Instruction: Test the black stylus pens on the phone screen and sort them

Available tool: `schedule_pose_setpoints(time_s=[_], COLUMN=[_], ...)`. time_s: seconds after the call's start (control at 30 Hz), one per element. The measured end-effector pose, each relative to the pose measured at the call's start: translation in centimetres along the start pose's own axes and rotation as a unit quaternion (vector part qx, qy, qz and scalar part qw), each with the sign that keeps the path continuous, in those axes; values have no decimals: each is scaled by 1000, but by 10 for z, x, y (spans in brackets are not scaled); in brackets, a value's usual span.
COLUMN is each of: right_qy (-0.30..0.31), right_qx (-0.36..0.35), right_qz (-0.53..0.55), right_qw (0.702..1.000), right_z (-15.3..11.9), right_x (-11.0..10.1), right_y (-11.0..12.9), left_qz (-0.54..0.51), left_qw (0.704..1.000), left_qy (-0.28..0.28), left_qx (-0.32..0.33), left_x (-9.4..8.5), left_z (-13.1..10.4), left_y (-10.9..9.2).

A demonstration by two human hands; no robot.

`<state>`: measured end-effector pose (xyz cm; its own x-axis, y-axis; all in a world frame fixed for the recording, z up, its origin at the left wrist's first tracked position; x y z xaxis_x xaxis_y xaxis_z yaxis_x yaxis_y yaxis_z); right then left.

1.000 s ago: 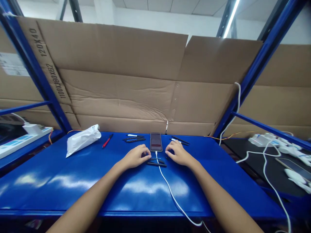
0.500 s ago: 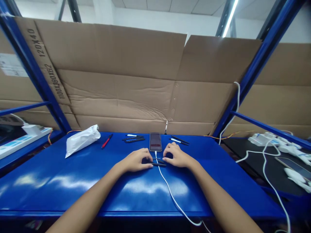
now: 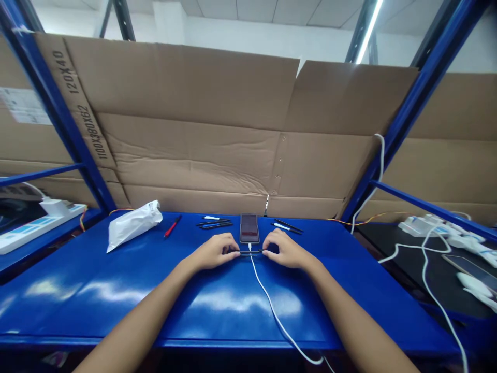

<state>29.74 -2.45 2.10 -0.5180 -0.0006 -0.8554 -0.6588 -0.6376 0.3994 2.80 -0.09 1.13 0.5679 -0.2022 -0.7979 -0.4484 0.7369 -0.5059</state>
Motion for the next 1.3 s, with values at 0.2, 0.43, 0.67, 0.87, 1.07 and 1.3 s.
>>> schedule_pose_setpoints(time_s=[0.2,0.43,0.67,0.87,1.07,1.3], right_qy=[-1,0,-11,-27,-60,-95], right_qx=[24,12,10,2,7,16], right_qz=[2,-2,5,28,56,70], right_qw=[1000,1000,1000,999,997,993], right_z=[1,1,1,2,2,4], right_x=[1,-2,-2,-1,-5,2], right_y=[-1,1,2,5,8,12], left_qz=[1,8,6,19,19,7], left_qw=[1000,1000,1000,999,999,999], left_qy=[-9,-14,-16,-28,-35,-53], left_qx=[-1,-6,-6,-9,-10,-7], left_x=[-1,-4,-4,-3,-4,-3], left_z=[0,-1,-1,-1,0,1], left_y=[2,6,6,7,8,3])
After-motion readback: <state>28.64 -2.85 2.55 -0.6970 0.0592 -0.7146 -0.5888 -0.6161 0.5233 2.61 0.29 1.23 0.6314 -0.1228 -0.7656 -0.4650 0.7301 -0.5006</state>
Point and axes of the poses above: each hand's wrist, its own z-axis towards the middle knuckle, its own x-axis out of the palm, y = z × x, the point moved 2 cm from there along z, towards the middle knuckle, and after that the axes turned 3 degrees about -y, right-handed, at the moved point
